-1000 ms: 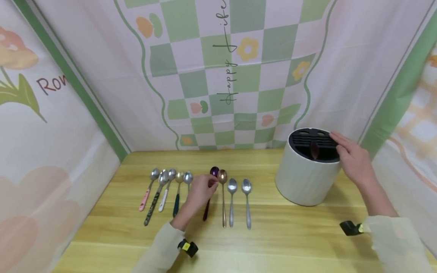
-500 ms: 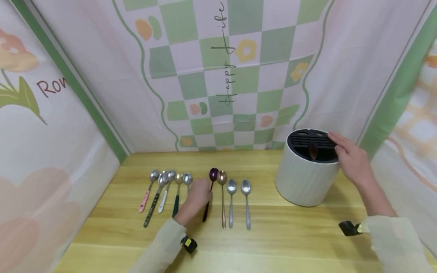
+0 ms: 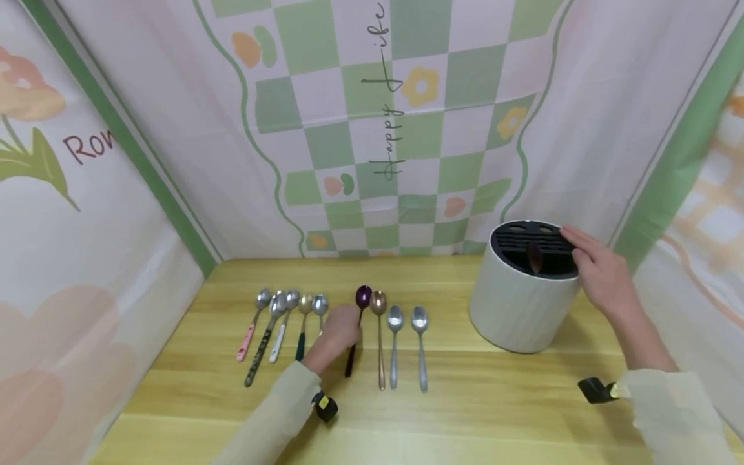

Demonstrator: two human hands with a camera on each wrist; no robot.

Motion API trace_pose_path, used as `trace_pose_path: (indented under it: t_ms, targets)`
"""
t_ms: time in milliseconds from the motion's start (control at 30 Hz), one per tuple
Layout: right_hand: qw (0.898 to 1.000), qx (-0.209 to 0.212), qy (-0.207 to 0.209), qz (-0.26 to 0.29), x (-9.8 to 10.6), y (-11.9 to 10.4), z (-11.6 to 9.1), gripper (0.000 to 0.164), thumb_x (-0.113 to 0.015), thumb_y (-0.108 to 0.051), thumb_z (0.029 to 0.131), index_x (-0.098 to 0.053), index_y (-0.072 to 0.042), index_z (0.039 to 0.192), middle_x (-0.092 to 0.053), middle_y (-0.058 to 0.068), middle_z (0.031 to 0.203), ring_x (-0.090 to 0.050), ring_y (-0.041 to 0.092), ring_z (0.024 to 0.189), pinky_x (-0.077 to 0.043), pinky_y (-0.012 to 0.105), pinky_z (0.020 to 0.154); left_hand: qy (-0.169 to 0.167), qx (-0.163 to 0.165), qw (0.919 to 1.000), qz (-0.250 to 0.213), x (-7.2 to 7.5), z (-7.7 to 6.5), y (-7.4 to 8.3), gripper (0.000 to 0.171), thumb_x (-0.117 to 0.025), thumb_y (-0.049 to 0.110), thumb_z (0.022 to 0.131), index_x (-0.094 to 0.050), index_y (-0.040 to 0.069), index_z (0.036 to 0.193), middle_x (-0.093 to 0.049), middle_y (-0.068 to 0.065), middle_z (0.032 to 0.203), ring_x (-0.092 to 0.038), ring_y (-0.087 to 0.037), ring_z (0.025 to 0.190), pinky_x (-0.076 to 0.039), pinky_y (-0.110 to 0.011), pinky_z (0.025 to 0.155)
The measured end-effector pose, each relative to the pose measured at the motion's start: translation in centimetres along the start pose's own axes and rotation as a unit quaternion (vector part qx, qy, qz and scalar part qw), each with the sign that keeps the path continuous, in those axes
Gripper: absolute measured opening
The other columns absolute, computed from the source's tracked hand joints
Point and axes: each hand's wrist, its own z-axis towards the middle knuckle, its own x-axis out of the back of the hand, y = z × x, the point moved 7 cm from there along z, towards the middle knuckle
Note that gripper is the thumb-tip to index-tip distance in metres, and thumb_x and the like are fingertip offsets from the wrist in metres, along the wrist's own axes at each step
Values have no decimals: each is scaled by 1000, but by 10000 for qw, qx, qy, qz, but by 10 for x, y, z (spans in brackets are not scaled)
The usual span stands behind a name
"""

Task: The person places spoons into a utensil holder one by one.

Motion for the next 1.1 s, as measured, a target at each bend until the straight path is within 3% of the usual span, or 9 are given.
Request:
trace_pose_path:
  t_ms: [167, 300, 433, 533, 800, 967, 1100]
  targets:
    - [10000, 14, 21, -38, 2, 0, -2, 49, -24, -22, 108, -35, -6, 153, -28, 22, 160, -22, 55, 144, -16, 71, 116, -404, 26, 9975, -584, -2, 2, -5, 21, -69, -1, 82, -55, 7, 69, -56, -3, 58, -47, -12, 47, -40, -19, 42]
    - [10000, -10, 15, -30, 3, 0, -3, 50, -24, -23, 108, -35, -6, 153, -27, 21, 161, -21, 55, 145, -15, 70, 116, -526, -11, 9945, -909, -1, 2, -10, 25, -69, 3, 84, -61, 3, 60, -60, -3, 51, -41, -8, 40, -32, -16, 38]
    - [10000, -61, -12, 0, 2, 1, -5, 50, -23, -26, 108, -35, -8, 154, -27, 21, 161, -20, 54, 146, -15, 71, 117, -586, -56, 9918, -1130, 2, 0, -13, 26, -69, 7, 87, -67, 1, 61, -65, -7, 54, -39, -7, 39, -28, -16, 38]
    - [10000, -66, -19, -18, 1, 1, -6, 50, -23, -25, 108, -34, -8, 154, -26, 22, 161, -21, 55, 145, -15, 71, 116, -605, -53, 9888, -1363, 5, -2, -13, 23, -69, 8, 89, -68, 2, 66, -66, -8, 59, -43, -7, 43, -33, -15, 39]
    - [10000, -35, -8, -76, 1, 2, -5, 50, -23, -24, 108, -34, -7, 154, -26, 22, 161, -21, 55, 145, -15, 71, 116, -202, -319, 9829, -1800, 22, -5, -6, 17, -70, 9, 90, -65, 6, 74, -65, -3, 66, -60, -18, 57, -45, -18, 47]
    - [10000, 19, 20, -66, 2, -1, -3, 50, -24, -24, 108, -34, -8, 154, -27, 22, 160, -22, 55, 145, -16, 71, 116, -22, -632, 9726, -2236, 34, -9, 3, 10, -68, 8, 91, -67, 3, 83, -68, -6, 74, -70, -32, 72, -49, -20, 50]
    - [10000, 61, 27, -73, 1, -3, -1, 49, -24, -23, 108, -34, -8, 154, -28, 21, 160, -22, 54, 145, -16, 70, 116, 111, -807, 9690, -2333, 41, -10, 10, 7, -68, 9, 92, -68, 2, 90, -69, -6, 77, -71, -32, 74, -50, -20, 51]
